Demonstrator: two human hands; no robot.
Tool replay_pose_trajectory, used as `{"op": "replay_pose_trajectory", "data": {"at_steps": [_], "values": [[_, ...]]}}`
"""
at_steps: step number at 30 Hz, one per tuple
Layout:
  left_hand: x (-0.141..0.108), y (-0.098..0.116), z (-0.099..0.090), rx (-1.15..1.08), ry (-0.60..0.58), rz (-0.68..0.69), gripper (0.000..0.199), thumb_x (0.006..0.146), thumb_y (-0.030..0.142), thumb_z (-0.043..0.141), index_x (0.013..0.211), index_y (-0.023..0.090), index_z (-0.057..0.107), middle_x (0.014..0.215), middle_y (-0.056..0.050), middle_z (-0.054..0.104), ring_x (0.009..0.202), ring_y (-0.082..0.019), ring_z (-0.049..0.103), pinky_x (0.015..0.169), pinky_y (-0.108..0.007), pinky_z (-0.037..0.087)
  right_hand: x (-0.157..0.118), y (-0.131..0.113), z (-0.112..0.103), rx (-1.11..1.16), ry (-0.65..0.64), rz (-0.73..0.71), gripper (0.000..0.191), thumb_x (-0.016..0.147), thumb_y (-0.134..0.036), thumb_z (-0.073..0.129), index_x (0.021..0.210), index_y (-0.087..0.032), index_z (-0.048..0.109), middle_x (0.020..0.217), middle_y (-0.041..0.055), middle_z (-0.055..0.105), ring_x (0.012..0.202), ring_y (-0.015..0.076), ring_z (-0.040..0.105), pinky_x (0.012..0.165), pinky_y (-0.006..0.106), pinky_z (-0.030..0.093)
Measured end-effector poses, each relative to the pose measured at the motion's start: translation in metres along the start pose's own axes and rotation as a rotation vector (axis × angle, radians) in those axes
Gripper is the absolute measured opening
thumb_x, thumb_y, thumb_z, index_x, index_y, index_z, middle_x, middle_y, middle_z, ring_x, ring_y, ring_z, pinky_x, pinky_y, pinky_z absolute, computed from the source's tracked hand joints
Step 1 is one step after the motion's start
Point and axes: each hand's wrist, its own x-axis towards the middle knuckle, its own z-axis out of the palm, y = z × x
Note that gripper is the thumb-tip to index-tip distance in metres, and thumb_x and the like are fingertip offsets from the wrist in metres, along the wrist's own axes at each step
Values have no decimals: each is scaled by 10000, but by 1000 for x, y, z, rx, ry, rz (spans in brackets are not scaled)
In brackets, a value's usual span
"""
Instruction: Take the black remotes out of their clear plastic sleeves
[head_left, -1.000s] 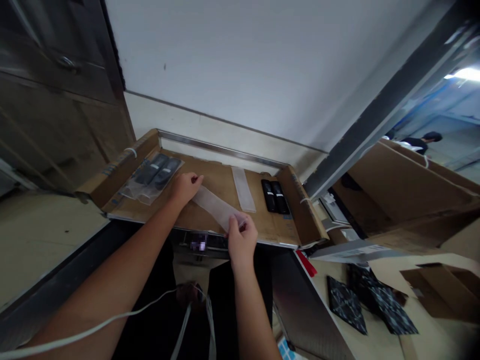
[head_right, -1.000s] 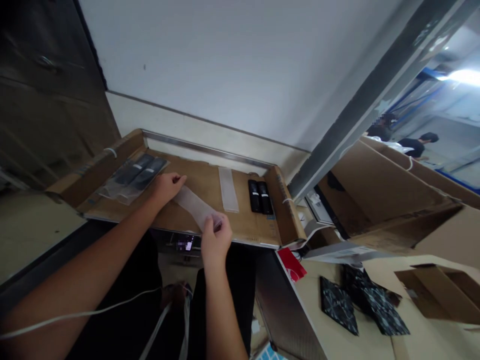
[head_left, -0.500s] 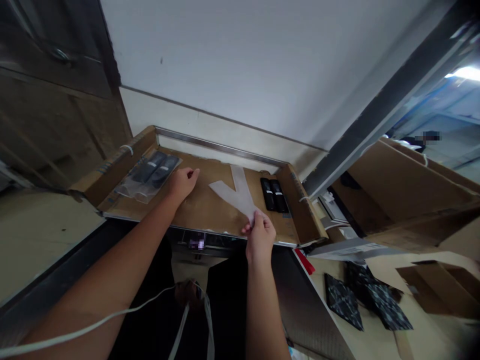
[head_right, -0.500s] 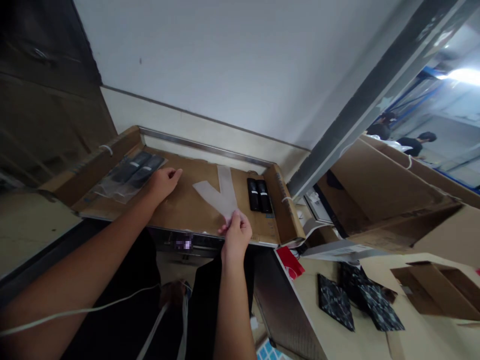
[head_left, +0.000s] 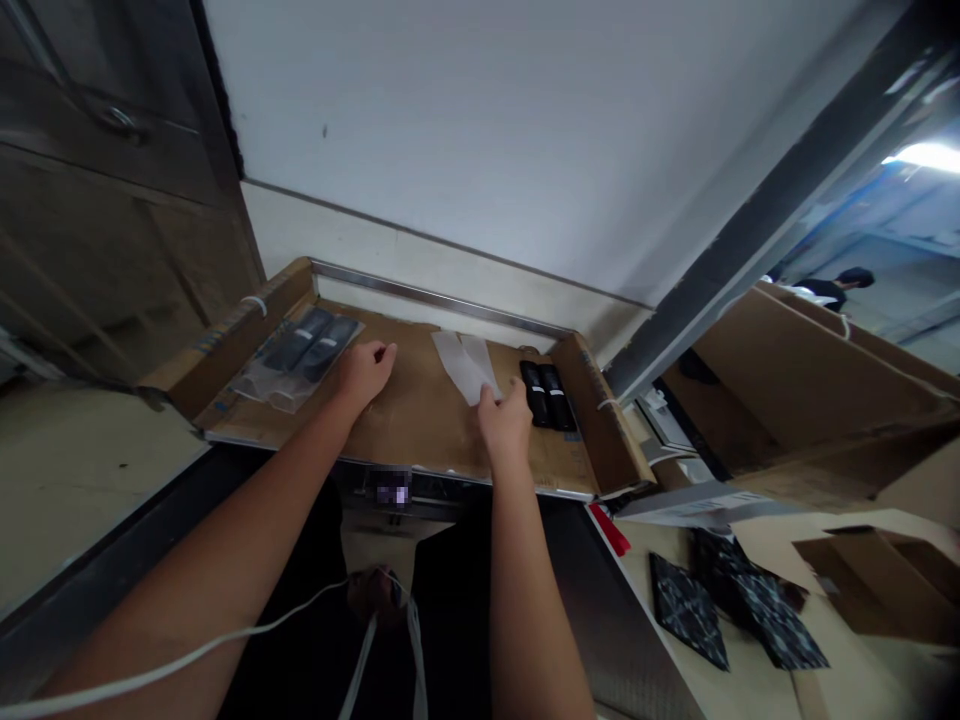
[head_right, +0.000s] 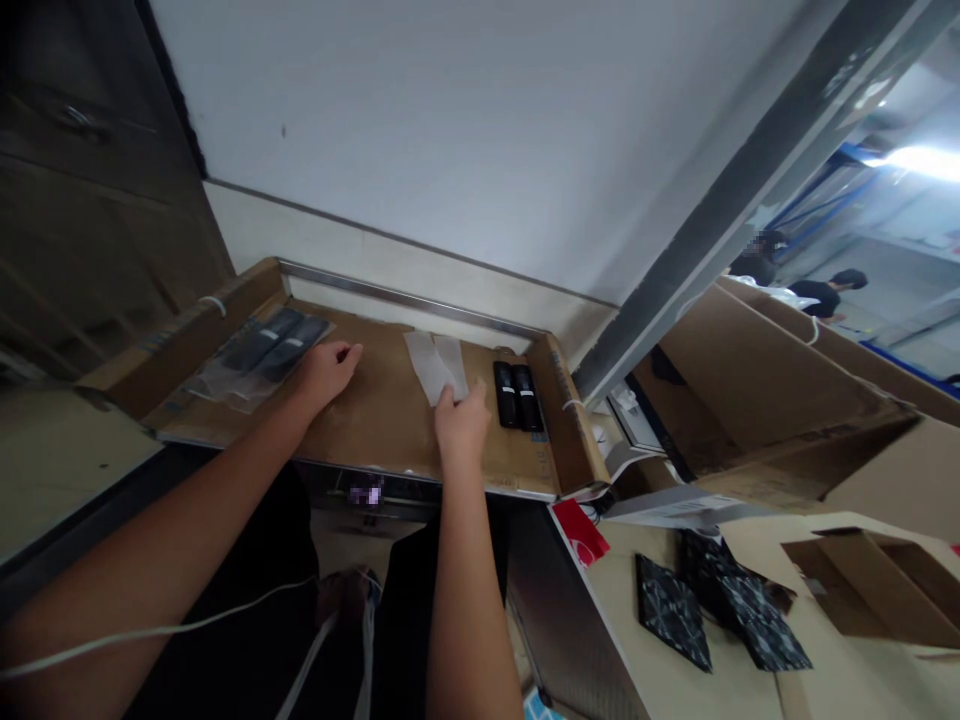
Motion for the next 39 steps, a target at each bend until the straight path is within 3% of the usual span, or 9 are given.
{"op": "replay_pose_trajectory", "data": {"at_steps": [3,5,12,19,25,30,34,37,39], "values": [[0,-1,1,6,3,11,398,922,475,474,788,194,723,769,-85,706,693,-216,601,606,-311,302,-2,1,-12,-346,125,-163,448,881,-421,555,1197,-116,642,895,185,695,935,339,668,871,470,485],[0,-2,1,13,4,22,398,922,470,474,775,194,719,762,-82,705,692,-218,602,606,-313,301,5,7,-13,-429,162,-234,448,892,-428,537,1169,-99,662,1085,242,666,1091,365,614,967,508,438],[0,-3,1,15,-22,37,396,932,458,460,808,192,725,811,-92,718,736,-220,620,618,-309,325,39,45,24,-298,-205,-345,529,839,-347,609,1290,-73,581,1367,228,557,1340,332,460,1142,480,328],[1,-4,4,26,-2,31,399,937,463,452,814,198,724,803,-74,718,723,-217,604,620,-304,336,18,28,71,-142,-203,-402,521,790,-226,607,1283,-66,563,1396,230,537,1340,311,476,1144,465,350],[1,-7,3,-12,3,14,412,946,475,434,783,197,691,759,-62,691,698,-199,585,607,-303,315,0,15,77,119,51,-494,356,835,-219,516,1170,-137,604,1305,167,609,1277,247,529,1121,429,381],[-11,6,-2,27,32,64,380,957,434,417,814,195,676,823,-85,689,816,-239,617,716,-327,384,9,23,67,275,76,-174,314,809,-258,499,1072,-133,618,1090,140,687,1045,231,642,964,384,494],[-15,19,-18,212,109,185,249,895,319,519,1079,206,643,1217,-146,624,1201,-332,512,1011,-453,340,14,21,66,282,82,-64,271,793,-250,480,1003,-144,615,1017,129,695,961,221,651,911,353,505],[-1,11,-40,372,90,64,455,837,309,592,1260,162,513,1356,-228,509,1279,-418,434,1032,-571,324,14,19,67,259,69,-94,245,790,-240,475,978,-164,613,991,113,697,944,217,644,897,347,502],[14,0,-52,452,-63,-50,513,820,343,620,1251,107,473,1286,-281,534,1202,-454,496,960,-588,393,14,19,68,251,69,-96,232,786,-235,474,959,-166,612,981,112,693,927,216,639,886,346,500]]}}
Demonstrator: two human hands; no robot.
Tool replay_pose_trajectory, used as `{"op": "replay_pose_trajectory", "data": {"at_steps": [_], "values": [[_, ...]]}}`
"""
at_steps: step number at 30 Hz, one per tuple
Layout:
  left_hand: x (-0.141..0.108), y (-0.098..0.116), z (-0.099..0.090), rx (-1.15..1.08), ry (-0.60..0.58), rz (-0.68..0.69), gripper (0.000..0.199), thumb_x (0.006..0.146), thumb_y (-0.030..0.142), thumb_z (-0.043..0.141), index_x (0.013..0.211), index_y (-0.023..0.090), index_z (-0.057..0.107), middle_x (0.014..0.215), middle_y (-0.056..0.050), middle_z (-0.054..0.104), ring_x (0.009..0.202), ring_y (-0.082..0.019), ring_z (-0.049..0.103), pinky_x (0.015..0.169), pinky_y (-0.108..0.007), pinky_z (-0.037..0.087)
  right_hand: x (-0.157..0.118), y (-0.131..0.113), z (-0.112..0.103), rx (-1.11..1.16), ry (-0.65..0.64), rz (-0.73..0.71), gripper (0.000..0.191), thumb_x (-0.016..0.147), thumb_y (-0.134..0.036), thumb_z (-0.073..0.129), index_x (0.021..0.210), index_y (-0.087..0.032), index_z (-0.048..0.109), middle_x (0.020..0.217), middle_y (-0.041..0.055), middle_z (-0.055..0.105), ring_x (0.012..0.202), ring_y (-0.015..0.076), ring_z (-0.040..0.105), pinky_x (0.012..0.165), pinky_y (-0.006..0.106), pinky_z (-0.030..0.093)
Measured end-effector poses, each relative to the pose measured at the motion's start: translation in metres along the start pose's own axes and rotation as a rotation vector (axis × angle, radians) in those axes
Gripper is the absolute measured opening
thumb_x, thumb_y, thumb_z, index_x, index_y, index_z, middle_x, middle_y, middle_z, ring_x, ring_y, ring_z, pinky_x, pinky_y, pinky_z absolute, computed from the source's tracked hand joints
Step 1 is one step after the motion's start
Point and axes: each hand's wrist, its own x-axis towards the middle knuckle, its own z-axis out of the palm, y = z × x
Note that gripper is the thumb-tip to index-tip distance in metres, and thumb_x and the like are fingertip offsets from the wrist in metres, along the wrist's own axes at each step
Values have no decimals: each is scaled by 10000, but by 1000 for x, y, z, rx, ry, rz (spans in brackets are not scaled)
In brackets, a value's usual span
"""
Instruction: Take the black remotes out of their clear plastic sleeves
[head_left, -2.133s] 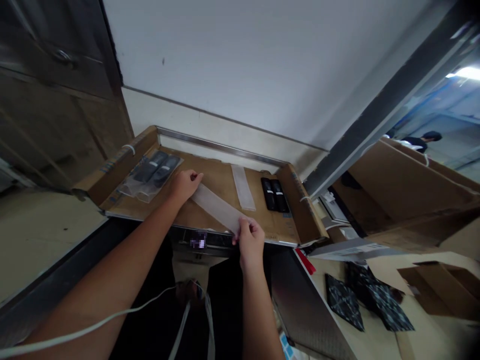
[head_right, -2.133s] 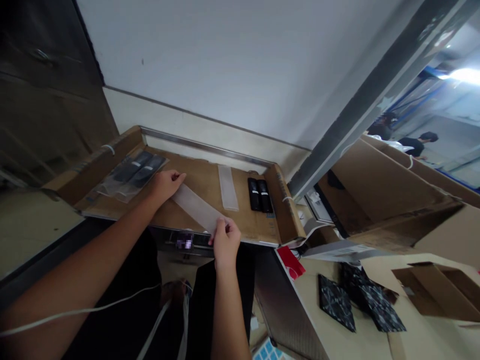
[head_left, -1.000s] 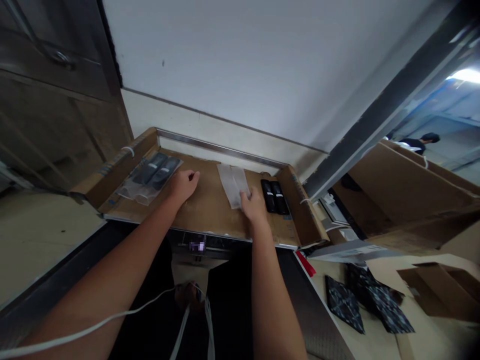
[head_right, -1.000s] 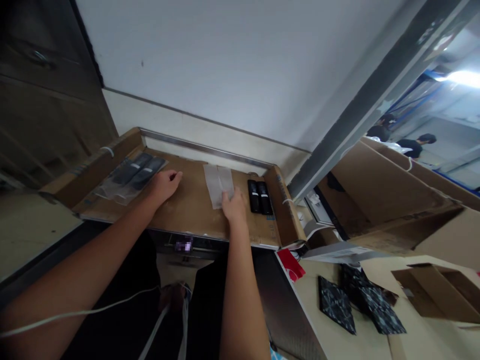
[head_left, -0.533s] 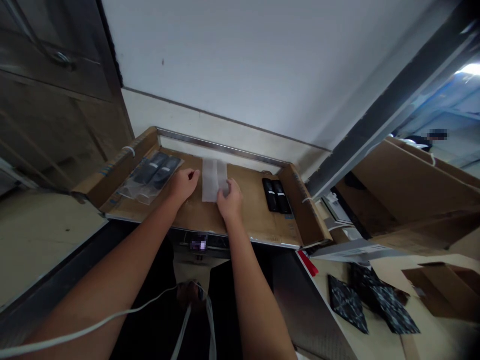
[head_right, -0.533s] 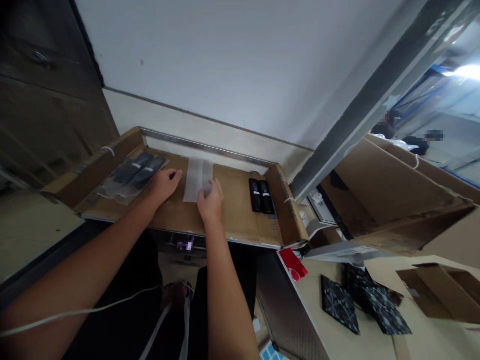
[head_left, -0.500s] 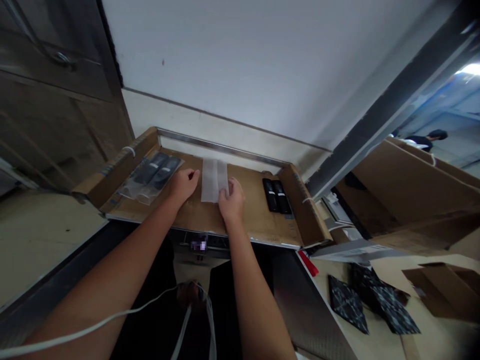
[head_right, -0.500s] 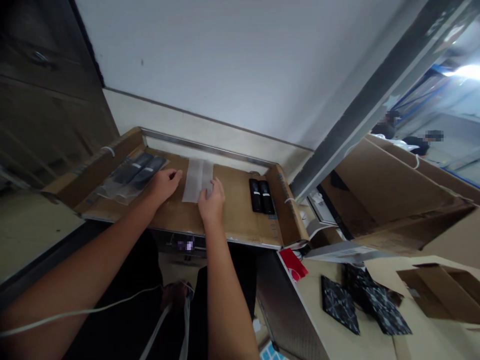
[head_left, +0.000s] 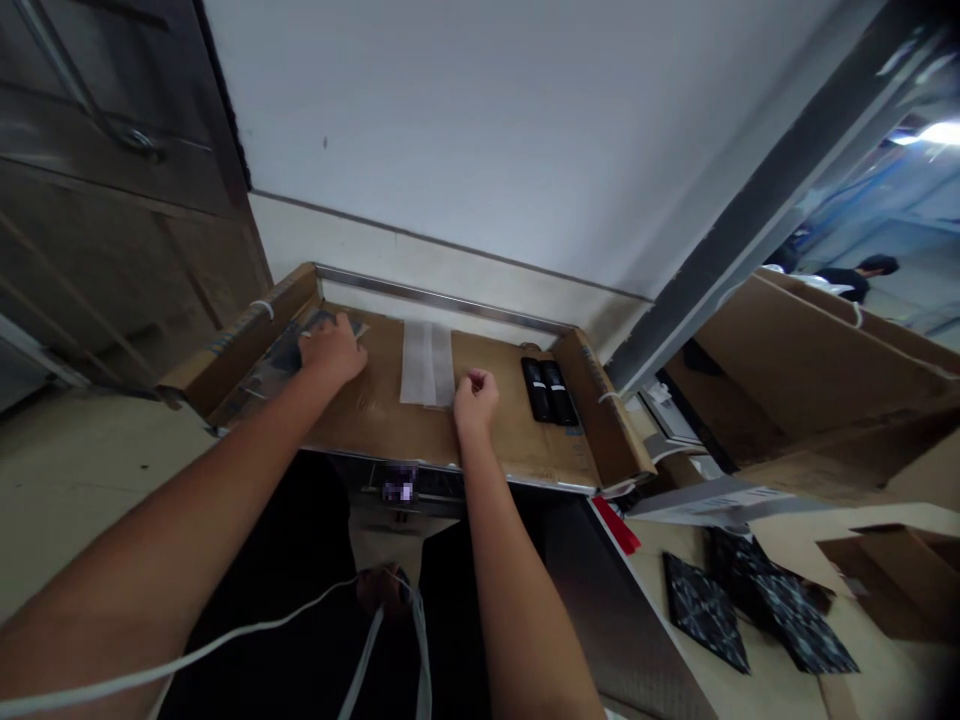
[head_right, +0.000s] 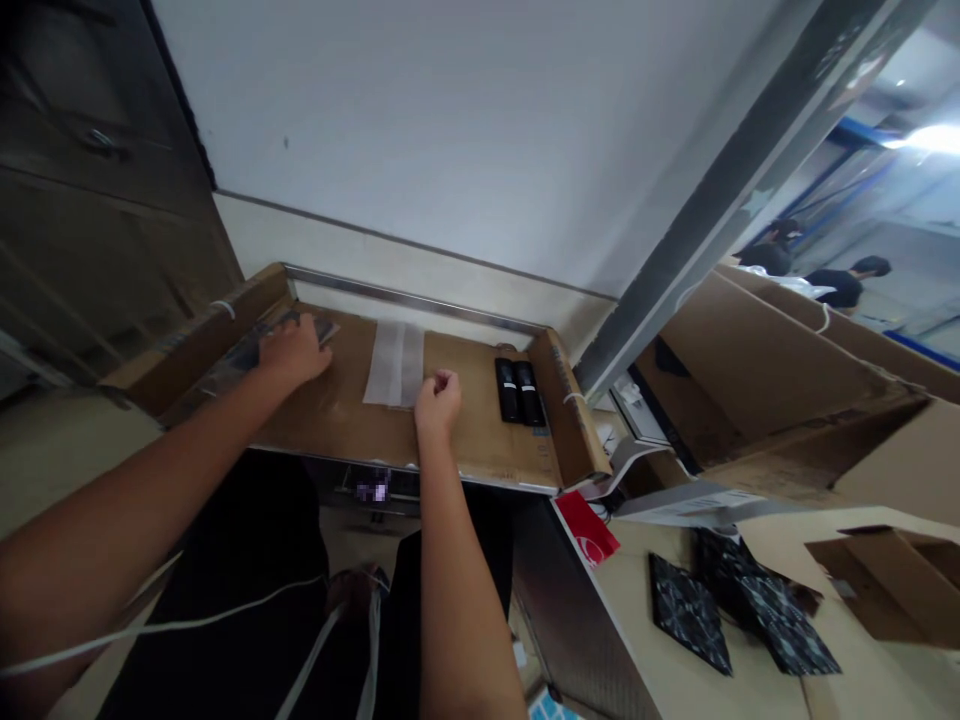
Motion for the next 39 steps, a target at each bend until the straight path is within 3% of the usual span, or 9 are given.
{"op": "replay_pose_trajectory", "data": {"at_steps": [2,5,13,18,24,26,28,33,39], "values": [[13,-13,-3,51,-130,1,537,788,371,670,1199,88,473,1267,-307,534,1174,-470,520,924,-561,435,0,1,1,-12,3,2,226,783,-233,472,946,-165,614,971,112,688,907,214,632,878,344,496],[23,-21,1,8,-179,0,555,688,380,786,1076,113,493,1179,-279,586,1151,-452,549,904,-498,467,1,2,1,-22,8,-9,223,778,-230,472,938,-167,615,955,103,682,885,209,621,872,339,491],[29,-14,7,-74,-343,-120,464,578,535,793,700,170,534,869,-237,688,934,-410,675,737,-433,518,0,0,-3,26,22,16,197,773,-246,464,908,-175,587,912,88,670,850,199,615,847,325,489],[22,-16,-3,-94,-308,-94,362,550,461,786,576,206,531,752,-206,694,886,-423,684,676,-442,521,0,-2,-5,64,28,36,202,796,-289,449,924,-178,560,909,81,658,849,188,613,840,312,491],[-6,0,-25,-938,-230,-277,296,648,324,730,889,188,626,780,-102,719,690,-259,688,578,-346,526,-4,-12,-8,208,80,8,309,844,-496,491,936,-202,514,891,64,639,806,165,595,786,291,500],[-18,16,-28,-1196,-175,-242,344,648,311,755,933,189,606,836,-87,724,724,-224,694,629,-327,551,-9,-16,-8,319,-4,10,346,837,-558,505,882,-215,516,795,30,621,697,148,571,683,271,495],[-30,35,-27,-1345,-136,-169,346,660,313,763,934,180,599,899,-90,725,779,-208,701,702,-325,569,-17,-19,-9,430,-213,36,373,819,-593,533,820,-220,531,711,5,605,584,131,533,568,251,462],[-51,90,-19,-1422,-47,-68,315,711,322,748,937,173,588,902,-83,720,778,-192,696,718,-313,569,-33,-24,-19,581,-659,163,410,698,-583,717,760,-190,619,660,2,634,557,125,557,539,241,463],[-50,133,-32,-1463,-103,106,355,759,395,745,987,165,600,868,-80,711,745,-187,683,634,-276,533,-34,-24,-43,744,-847,371,383,609,-408,847,823,-202,604,673,-16,669,547,133,606,553,259,507]]}}
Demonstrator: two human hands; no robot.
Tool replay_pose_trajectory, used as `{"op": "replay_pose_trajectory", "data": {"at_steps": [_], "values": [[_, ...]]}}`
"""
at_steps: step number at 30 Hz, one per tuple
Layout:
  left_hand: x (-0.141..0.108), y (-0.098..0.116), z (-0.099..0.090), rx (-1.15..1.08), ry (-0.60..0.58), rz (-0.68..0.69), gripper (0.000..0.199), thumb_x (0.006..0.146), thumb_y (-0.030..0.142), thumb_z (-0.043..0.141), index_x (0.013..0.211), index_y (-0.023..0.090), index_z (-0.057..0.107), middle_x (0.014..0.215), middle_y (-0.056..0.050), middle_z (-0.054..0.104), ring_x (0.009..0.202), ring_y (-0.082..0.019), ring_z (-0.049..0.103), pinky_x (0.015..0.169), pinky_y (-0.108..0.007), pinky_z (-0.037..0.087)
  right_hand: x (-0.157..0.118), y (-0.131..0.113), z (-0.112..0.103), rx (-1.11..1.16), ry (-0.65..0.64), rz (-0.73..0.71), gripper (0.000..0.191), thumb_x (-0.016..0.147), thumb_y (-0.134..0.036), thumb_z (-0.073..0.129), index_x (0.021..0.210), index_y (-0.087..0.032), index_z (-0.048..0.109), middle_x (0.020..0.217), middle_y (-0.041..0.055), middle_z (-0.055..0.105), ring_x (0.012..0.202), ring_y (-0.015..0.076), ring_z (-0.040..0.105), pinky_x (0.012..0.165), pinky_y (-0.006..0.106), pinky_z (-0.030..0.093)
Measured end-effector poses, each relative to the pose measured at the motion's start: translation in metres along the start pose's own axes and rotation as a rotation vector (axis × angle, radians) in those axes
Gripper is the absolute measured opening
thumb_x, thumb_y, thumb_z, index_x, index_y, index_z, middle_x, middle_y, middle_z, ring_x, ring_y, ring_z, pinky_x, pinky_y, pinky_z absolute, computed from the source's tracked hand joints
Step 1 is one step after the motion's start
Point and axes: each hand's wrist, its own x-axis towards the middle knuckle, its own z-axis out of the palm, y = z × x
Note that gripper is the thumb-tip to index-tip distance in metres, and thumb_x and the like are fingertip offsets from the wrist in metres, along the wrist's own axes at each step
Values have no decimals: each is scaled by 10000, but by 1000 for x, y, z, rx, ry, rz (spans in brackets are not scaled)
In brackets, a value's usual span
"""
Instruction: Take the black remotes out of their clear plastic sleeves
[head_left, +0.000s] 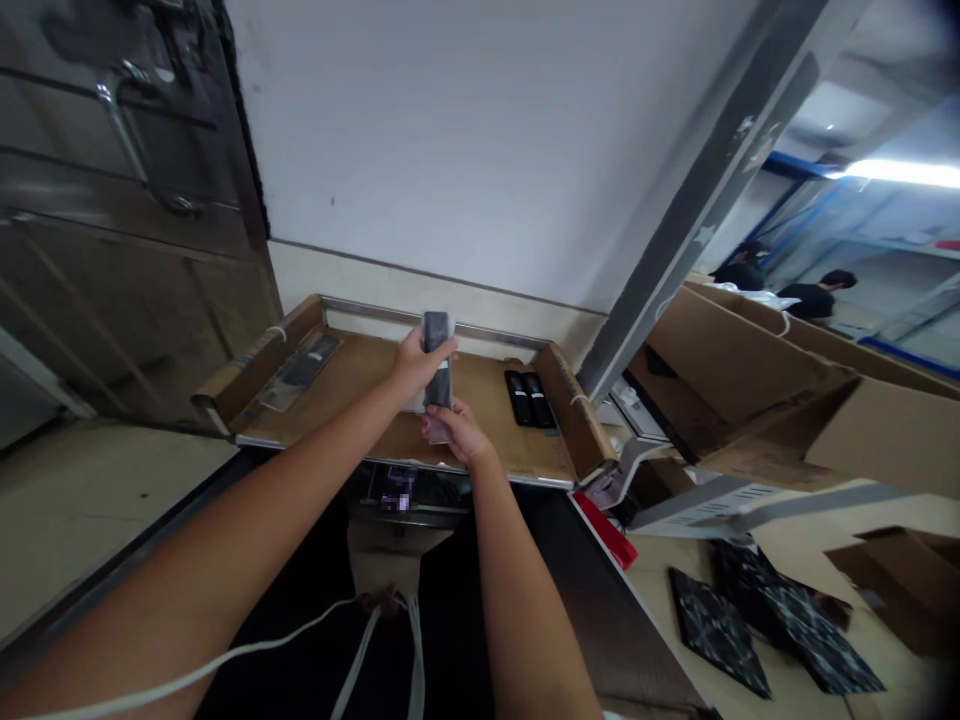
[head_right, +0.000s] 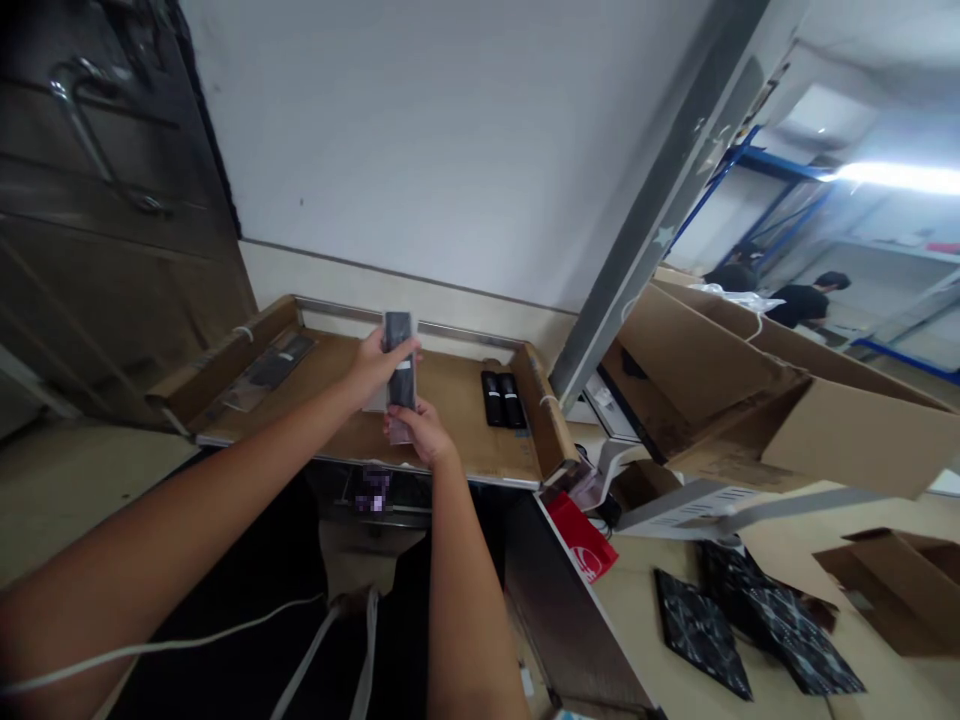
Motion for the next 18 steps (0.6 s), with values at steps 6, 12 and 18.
{"op": "replay_pose_trajectory", "data": {"at_steps": [6,12,18], "values": [[34,34,-20,240,-32,157,295,872,424,611,818,141,673,768,-35,675,706,-144,621,618,-236,514,-1,0,-2,10,-14,-1,398,599,-387,860,862,-197,629,762,-15,697,619,136,646,596,269,538],[42,44,-38,287,-115,68,220,863,323,642,884,124,734,803,-45,710,747,-162,667,738,-315,588,0,1,-1,3,-10,-19,389,598,-377,864,864,-201,640,751,-24,697,633,129,640,616,256,526],[33,47,-40,459,-57,177,271,861,375,634,864,130,751,719,-40,700,702,-179,675,689,-301,571,1,3,-1,-12,18,-21,385,592,-367,860,855,-199,634,755,-19,687,647,136,641,614,257,507]]}}
